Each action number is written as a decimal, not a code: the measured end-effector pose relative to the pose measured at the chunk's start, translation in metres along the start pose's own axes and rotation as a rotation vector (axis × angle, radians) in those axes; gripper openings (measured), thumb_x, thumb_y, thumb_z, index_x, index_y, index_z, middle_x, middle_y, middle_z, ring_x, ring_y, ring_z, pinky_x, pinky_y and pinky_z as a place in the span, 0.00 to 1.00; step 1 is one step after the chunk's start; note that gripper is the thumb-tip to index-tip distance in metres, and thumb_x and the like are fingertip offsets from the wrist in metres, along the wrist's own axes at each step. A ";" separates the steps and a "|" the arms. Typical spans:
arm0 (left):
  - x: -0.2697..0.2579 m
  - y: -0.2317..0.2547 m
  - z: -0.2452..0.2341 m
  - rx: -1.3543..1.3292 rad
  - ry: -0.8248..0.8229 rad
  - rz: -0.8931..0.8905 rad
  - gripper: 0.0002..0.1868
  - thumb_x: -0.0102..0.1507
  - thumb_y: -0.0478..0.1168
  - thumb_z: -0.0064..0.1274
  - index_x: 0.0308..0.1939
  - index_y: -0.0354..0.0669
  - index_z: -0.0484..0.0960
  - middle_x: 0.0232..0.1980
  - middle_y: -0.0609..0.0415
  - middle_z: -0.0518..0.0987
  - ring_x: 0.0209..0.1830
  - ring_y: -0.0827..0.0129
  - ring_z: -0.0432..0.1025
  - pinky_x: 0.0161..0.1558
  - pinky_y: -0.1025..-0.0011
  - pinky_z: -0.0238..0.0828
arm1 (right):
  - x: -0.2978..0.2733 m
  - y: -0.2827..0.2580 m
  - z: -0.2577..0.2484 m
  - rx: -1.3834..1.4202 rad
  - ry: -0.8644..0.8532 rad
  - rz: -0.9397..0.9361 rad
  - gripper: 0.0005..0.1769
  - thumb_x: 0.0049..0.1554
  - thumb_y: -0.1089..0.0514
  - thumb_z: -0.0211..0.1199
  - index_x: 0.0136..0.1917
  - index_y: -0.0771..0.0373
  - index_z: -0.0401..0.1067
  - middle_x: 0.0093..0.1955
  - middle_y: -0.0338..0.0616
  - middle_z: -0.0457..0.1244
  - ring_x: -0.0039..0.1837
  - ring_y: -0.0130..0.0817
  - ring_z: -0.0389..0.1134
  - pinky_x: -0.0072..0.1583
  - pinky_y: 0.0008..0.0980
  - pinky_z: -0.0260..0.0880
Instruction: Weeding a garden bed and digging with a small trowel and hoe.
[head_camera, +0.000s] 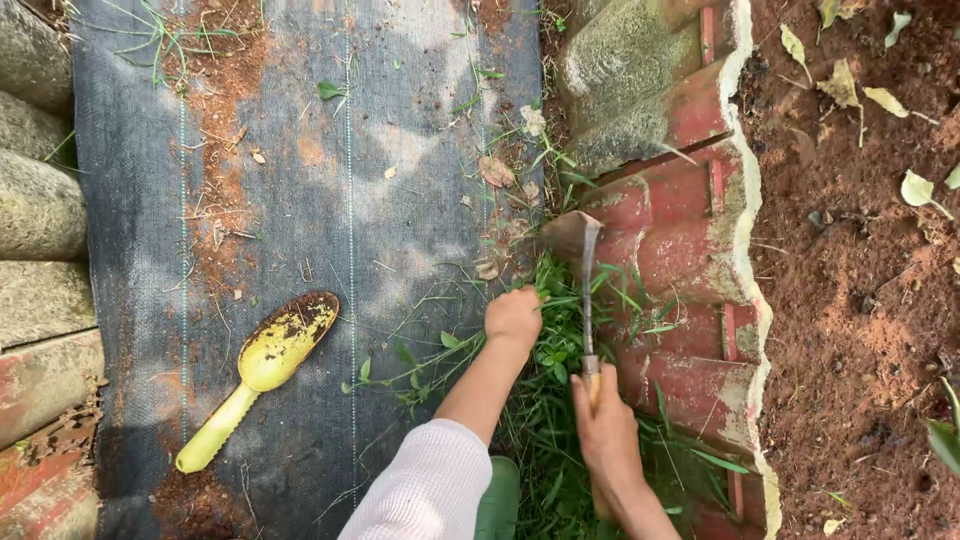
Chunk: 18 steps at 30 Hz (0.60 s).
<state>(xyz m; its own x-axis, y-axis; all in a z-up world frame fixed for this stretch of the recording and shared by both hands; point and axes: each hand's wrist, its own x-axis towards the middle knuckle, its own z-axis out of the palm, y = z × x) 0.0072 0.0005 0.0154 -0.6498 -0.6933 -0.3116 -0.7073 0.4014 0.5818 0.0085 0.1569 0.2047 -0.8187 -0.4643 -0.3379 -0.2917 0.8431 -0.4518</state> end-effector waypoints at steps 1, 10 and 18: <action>0.002 0.002 -0.007 0.000 0.009 0.003 0.10 0.68 0.40 0.46 0.45 0.40 0.82 0.42 0.41 0.85 0.42 0.50 0.82 0.43 0.56 0.80 | 0.001 -0.009 -0.013 0.003 0.005 -0.008 0.16 0.64 0.44 0.53 0.59 0.54 0.62 0.29 0.44 0.64 0.29 0.38 0.67 0.34 0.44 0.64; -0.029 0.004 -0.037 -0.223 -0.177 -0.127 0.23 0.72 0.54 0.40 0.50 0.40 0.80 0.45 0.38 0.83 0.47 0.43 0.79 0.51 0.49 0.75 | -0.011 -0.004 -0.006 0.142 0.080 -0.003 0.15 0.64 0.46 0.52 0.59 0.55 0.61 0.30 0.49 0.64 0.29 0.40 0.66 0.31 0.41 0.64; -0.030 -0.002 -0.028 -0.232 -0.174 -0.120 0.24 0.72 0.56 0.38 0.51 0.42 0.79 0.45 0.39 0.83 0.47 0.44 0.78 0.52 0.49 0.74 | -0.017 -0.041 -0.043 -0.023 0.036 0.005 0.17 0.64 0.44 0.53 0.61 0.52 0.63 0.32 0.55 0.67 0.33 0.48 0.71 0.39 0.48 0.69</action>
<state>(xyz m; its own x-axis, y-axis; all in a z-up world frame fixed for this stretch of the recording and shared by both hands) 0.0361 0.0039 0.0443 -0.6179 -0.6063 -0.5005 -0.7122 0.1619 0.6831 0.0127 0.1423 0.2645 -0.8371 -0.4507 -0.3102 -0.2989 0.8516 -0.4306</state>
